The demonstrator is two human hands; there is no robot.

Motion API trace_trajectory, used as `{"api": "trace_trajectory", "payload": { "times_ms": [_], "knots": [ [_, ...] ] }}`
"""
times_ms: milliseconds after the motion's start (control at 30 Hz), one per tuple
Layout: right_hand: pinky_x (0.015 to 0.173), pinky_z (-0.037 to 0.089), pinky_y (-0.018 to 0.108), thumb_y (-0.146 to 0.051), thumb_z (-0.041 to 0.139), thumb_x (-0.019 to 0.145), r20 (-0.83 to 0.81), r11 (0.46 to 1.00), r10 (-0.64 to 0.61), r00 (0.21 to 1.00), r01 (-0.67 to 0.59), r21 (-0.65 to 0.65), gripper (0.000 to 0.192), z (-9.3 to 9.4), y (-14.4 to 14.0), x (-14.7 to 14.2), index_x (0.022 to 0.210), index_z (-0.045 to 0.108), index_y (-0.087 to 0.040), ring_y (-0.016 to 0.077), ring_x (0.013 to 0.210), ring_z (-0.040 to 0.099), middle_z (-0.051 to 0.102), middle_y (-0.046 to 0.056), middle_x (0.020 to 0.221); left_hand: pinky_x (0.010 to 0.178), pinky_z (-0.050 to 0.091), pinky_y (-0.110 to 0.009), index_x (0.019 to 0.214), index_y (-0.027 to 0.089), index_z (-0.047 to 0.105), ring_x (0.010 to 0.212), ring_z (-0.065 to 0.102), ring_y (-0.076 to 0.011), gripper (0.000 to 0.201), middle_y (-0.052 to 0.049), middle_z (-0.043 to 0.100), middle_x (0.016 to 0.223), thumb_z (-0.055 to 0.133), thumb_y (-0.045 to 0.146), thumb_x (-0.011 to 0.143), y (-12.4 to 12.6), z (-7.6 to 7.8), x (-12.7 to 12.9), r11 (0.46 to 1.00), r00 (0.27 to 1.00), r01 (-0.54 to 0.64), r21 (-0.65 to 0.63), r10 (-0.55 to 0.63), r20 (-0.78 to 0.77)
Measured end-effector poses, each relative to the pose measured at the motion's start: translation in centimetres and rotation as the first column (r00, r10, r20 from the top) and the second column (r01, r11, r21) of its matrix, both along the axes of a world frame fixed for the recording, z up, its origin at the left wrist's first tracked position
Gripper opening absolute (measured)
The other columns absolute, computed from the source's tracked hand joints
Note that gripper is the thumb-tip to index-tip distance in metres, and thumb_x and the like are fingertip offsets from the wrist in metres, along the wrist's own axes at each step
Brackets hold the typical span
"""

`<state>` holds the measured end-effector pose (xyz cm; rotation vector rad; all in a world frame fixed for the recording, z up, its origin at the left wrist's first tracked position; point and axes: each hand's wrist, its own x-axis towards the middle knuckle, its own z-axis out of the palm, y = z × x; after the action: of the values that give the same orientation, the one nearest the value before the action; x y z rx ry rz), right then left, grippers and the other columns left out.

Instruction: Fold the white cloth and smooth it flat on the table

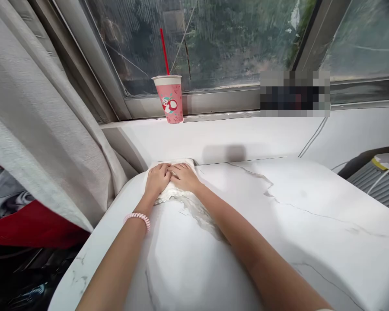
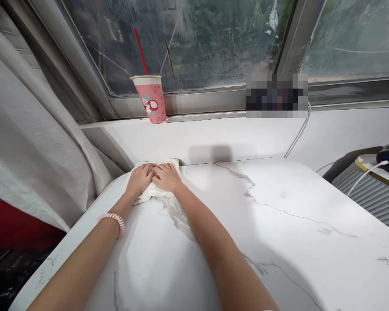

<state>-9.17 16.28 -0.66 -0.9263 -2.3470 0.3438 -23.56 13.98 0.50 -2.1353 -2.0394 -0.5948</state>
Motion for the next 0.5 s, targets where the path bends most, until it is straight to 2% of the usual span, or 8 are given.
{"api": "trace_trajectory", "payload": {
  "times_ms": [67,233,367,500],
  "knots": [
    [0.116,0.029,0.037,-0.019,0.048,0.096,0.008,0.998,-0.058,0.998,0.058,-0.007,0.034,0.0,0.0,-0.1,0.128,0.06,-0.017,0.0191,0.13,0.047,0.059,0.007,0.138,0.106,0.041,-0.045,0.117,0.017,0.062,0.119,0.059,-0.0293,0.04,-0.013,0.066,0.125,0.037,0.02,0.086,0.4,-0.1,0.1,1.0,1.0,0.011,0.001,-0.011,-0.006],
    [0.12,0.019,0.048,-0.034,0.045,0.1,0.125,0.966,-0.26,0.958,0.256,0.043,0.049,-0.2,-0.9,-0.7,0.145,0.047,-0.014,0.0306,0.145,0.029,0.04,0.017,0.154,0.106,0.041,-0.045,0.12,0.017,0.06,0.12,0.058,-0.0299,0.042,-0.013,0.064,0.129,0.034,0.024,0.088,0.8,-0.8,-0.7,0.999,0.998,0.041,0.035,-0.039,-0.044],
    [0.12,0.02,0.049,-0.036,0.043,0.101,0.2,0.966,-0.259,0.945,0.249,0.074,0.049,0.0,-1.6,-0.2,0.146,0.046,-0.015,0.0302,0.145,0.032,0.041,0.017,0.153,0.106,0.041,-0.044,0.121,0.017,0.059,0.121,0.057,-0.029,0.043,-0.013,0.064,0.13,0.032,0.024,0.089,0.2,-1.2,-0.5,0.998,0.998,0.045,0.044,-0.043,-0.049],
    [0.12,0.023,0.05,-0.036,0.043,0.101,0.207,0.973,-0.233,0.95,0.227,0.052,0.05,0.3,-2.8,1.0,0.146,0.045,-0.015,0.0304,0.146,0.031,0.04,0.018,0.155,0.108,0.039,-0.046,0.122,0.016,0.059,0.123,0.056,-0.0294,0.045,-0.014,0.063,0.131,0.029,0.024,0.09,-1.4,-0.8,0.6,0.999,0.999,0.044,0.01,-0.044,-0.017]
  ]
}}
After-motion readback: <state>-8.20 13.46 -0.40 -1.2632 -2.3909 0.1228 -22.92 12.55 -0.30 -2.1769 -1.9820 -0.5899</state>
